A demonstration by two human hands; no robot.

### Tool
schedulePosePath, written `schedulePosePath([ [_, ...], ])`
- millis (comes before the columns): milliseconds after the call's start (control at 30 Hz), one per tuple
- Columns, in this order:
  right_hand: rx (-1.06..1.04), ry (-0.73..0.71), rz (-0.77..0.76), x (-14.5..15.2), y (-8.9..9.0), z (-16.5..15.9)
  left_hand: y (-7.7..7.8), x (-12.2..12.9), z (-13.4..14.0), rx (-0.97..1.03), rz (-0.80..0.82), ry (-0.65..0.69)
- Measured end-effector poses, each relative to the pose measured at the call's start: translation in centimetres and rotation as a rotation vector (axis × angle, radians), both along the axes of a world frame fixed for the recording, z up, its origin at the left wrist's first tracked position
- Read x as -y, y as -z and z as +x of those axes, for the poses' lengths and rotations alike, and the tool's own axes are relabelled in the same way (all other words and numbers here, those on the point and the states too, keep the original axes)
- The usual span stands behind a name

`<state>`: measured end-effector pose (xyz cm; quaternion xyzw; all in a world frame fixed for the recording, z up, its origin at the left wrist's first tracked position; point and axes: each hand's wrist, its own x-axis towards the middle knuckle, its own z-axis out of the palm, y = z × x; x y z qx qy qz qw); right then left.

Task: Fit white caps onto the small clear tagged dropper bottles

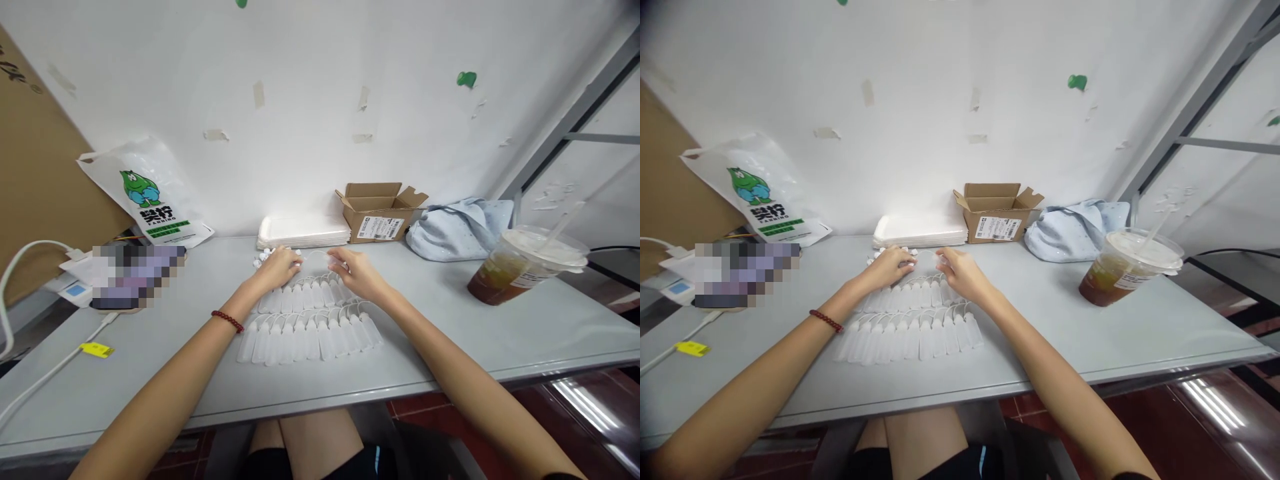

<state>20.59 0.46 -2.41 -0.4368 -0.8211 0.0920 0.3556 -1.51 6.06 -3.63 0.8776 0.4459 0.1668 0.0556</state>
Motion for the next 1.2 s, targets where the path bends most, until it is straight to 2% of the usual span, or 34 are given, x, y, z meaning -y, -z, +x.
schedulePosePath([
  [233, 0.015, 0.005, -0.006, -0.1, 0.0, 0.1, -0.1, 0.4, 0.0, 0.018, 0.003, -0.035],
  [433, 0.019, 0.009, 0.000, -0.2, 0.2, 0.1, 0.0, 0.4, -0.1, -0.068, 0.093, -0.105],
  [667, 0.014, 0.006, -0.005, -0.2, 0.3, 0.2, -0.1, 0.4, -0.5, 0.089, 0.041, -0.097],
  [833, 0.002, 0.003, -0.010, -0.3, 0.4, 0.3, 0.2, 0.2, -0.8, 0.017, 0.054, -0.155],
  [933, 0.013, 0.004, -0.019, -0.4, 0.5, 0.3, 0.2, 0.3, -0.6, 0.007, 0.043, -0.127],
  [1067, 0.027, 0.016, -0.041, -0.5, 0.6, 0.3, -1.0, 1.2, -0.1, 0.216, -0.021, -0.132],
  [1200, 0.021, 0.015, -0.033, -0.5, 0.6, 0.3, -3.3, 3.2, 0.3, 0.603, -0.234, -0.103],
])
